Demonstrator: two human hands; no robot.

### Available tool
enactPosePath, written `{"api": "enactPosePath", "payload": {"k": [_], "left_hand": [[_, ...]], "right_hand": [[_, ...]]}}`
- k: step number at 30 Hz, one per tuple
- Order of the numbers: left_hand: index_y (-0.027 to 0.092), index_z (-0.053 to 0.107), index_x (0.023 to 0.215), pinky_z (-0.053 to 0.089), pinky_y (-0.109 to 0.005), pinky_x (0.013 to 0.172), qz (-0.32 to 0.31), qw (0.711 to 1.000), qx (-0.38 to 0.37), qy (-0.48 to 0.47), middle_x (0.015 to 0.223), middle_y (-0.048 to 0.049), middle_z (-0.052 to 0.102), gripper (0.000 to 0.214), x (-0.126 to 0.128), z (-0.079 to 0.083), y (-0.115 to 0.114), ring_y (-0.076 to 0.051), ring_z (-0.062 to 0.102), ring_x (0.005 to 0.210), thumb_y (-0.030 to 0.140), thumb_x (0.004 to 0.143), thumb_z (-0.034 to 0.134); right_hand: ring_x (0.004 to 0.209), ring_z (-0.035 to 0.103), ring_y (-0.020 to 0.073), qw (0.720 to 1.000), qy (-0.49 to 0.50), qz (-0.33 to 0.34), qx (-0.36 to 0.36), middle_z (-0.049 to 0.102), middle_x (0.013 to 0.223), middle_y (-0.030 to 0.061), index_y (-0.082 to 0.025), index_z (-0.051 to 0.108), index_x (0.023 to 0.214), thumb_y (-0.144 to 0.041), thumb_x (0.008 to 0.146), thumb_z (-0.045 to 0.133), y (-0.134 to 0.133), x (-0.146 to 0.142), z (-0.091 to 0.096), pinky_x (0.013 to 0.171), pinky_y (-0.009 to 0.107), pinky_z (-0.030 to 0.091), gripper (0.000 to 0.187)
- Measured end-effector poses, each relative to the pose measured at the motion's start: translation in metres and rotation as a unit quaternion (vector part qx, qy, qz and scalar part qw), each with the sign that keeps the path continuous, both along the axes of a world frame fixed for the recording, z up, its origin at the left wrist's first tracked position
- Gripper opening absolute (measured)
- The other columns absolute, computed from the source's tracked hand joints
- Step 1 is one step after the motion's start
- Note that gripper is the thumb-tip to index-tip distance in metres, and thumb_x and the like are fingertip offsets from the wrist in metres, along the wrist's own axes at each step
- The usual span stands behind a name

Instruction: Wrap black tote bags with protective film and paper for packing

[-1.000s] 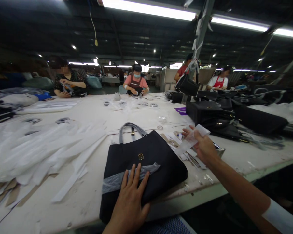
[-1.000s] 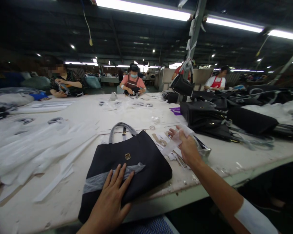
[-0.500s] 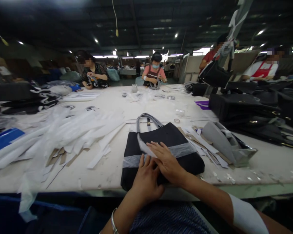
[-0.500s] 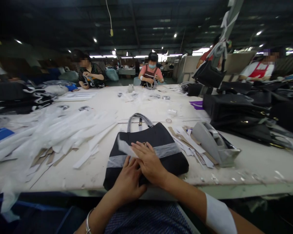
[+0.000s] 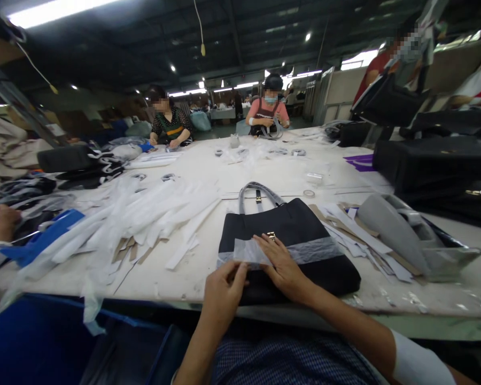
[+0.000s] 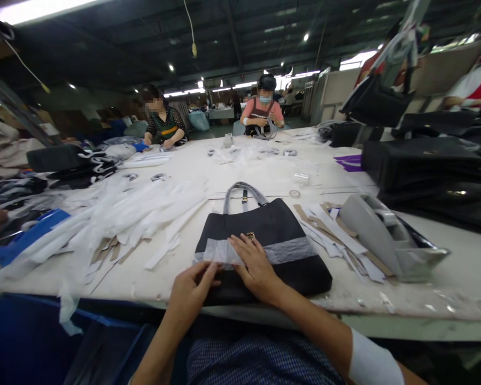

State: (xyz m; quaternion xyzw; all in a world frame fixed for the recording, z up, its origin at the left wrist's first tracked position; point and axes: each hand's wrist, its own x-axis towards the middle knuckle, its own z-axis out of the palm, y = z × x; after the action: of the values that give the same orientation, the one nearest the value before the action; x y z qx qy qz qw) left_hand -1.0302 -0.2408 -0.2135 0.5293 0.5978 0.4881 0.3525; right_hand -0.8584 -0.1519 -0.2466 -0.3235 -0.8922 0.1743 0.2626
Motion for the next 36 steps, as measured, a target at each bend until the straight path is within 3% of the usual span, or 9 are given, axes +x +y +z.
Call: {"api": "enactPosePath", "payload": {"k": [3,6,12,19,23,26,29,32,36], "left_hand": [[0.018,0.041,0.139,0.061,-0.032,0.059,0.058,0.988,-0.047,-0.138,0.107,-0.0129,0.067,0.062,-0.003,0.005,0.001,-0.023,0.071,0.084,0.055,0.089,0.05],[0.021,0.023,0.148,0.06,-0.028,0.058,0.064,0.992,-0.018,-0.105,0.1,-0.0088,0.068,0.079,-0.001,0.013,0.009,-0.02,0.071,0.078,0.05,0.085,0.061],[0.024,0.047,0.135,0.053,-0.027,0.07,0.144,0.973,0.04,0.177,0.08,0.0011,0.067,0.058,-0.013,0.014,0.017,-0.014,0.065,0.069,0.024,0.08,0.066],[0.026,0.041,0.138,0.05,-0.029,0.07,0.155,0.945,-0.039,0.285,0.078,0.003,0.067,0.06,-0.031,0.01,0.007,-0.015,0.063,0.066,0.023,0.082,0.062],[0.025,0.043,0.139,0.051,-0.036,0.088,0.223,0.895,0.023,0.386,0.109,-0.0056,0.067,0.051,-0.023,0.011,-0.002,-0.021,0.063,0.099,0.02,0.089,0.053],[0.023,0.049,0.136,0.041,-0.037,0.107,0.12,0.888,0.127,0.426,0.136,-0.0078,0.055,0.041,0.0,0.0,-0.009,-0.02,0.048,0.127,0.018,0.096,0.04],[0.018,0.042,0.142,0.037,-0.041,0.113,-0.004,0.881,0.114,0.458,0.147,-0.0093,0.044,0.046,0.025,-0.018,-0.011,-0.023,0.039,0.137,0.028,0.098,0.04],[0.016,0.03,0.148,0.031,-0.049,0.115,-0.004,0.859,0.076,0.506,0.154,-0.0125,0.03,0.058,0.037,-0.03,-0.009,-0.029,0.029,0.142,0.038,0.096,0.043],[0.016,0.031,0.148,0.027,-0.052,0.115,0.01,0.84,0.081,0.537,0.152,-0.0132,0.034,0.058,0.035,-0.039,-0.008,-0.028,0.03,0.141,0.04,0.097,0.041]], "right_hand": [[0.143,0.025,0.0253,1.0,-0.01,-0.004,0.02,0.037,0.152,0.0058,-0.025,0.031,0.149,-0.043,0.099,0.034,0.0,-0.002,-0.004,0.115,0.052,0.021,0.053],[0.142,0.026,0.0261,0.999,-0.021,-0.005,0.032,0.037,0.152,0.0053,-0.027,0.031,0.149,-0.04,0.099,0.038,-0.001,-0.004,-0.006,0.115,0.054,0.021,0.052],[0.143,0.024,0.0274,0.999,0.007,0.012,0.035,0.031,0.154,0.0086,-0.026,0.022,0.152,-0.044,0.092,0.051,-0.005,0.0,0.001,0.115,0.055,0.02,0.069],[0.144,0.02,0.03,0.995,0.006,0.058,0.075,0.034,0.153,0.006,-0.029,0.04,0.145,-0.036,0.089,0.057,-0.011,0.003,0.006,0.115,0.058,0.018,0.058],[0.142,0.026,0.0291,0.993,-0.037,0.081,0.082,0.041,0.149,0.006,-0.027,0.037,0.146,-0.04,0.091,0.055,-0.014,-0.003,0.002,0.116,0.059,0.017,0.059],[0.143,0.024,0.0281,0.991,-0.047,0.087,0.087,0.04,0.15,0.0062,-0.025,0.035,0.147,-0.035,0.092,0.051,-0.012,-0.005,-0.003,0.116,0.058,0.016,0.058],[0.143,0.024,0.026,0.99,-0.048,0.103,0.082,0.038,0.151,0.0059,-0.026,0.034,0.148,-0.02,0.089,0.049,-0.007,-0.005,-0.008,0.117,0.056,0.015,0.061],[0.143,0.025,0.0252,0.99,-0.059,0.111,0.057,0.04,0.149,0.0082,-0.022,0.036,0.147,-0.012,0.084,0.046,-0.003,-0.004,-0.008,0.117,0.055,0.016,0.064],[0.138,0.036,0.0214,0.993,-0.041,0.113,0.021,0.053,0.14,0.0074,-0.021,0.051,0.137,-0.01,0.088,0.041,-0.006,0.01,0.009,0.116,0.05,0.023,0.051]]}}
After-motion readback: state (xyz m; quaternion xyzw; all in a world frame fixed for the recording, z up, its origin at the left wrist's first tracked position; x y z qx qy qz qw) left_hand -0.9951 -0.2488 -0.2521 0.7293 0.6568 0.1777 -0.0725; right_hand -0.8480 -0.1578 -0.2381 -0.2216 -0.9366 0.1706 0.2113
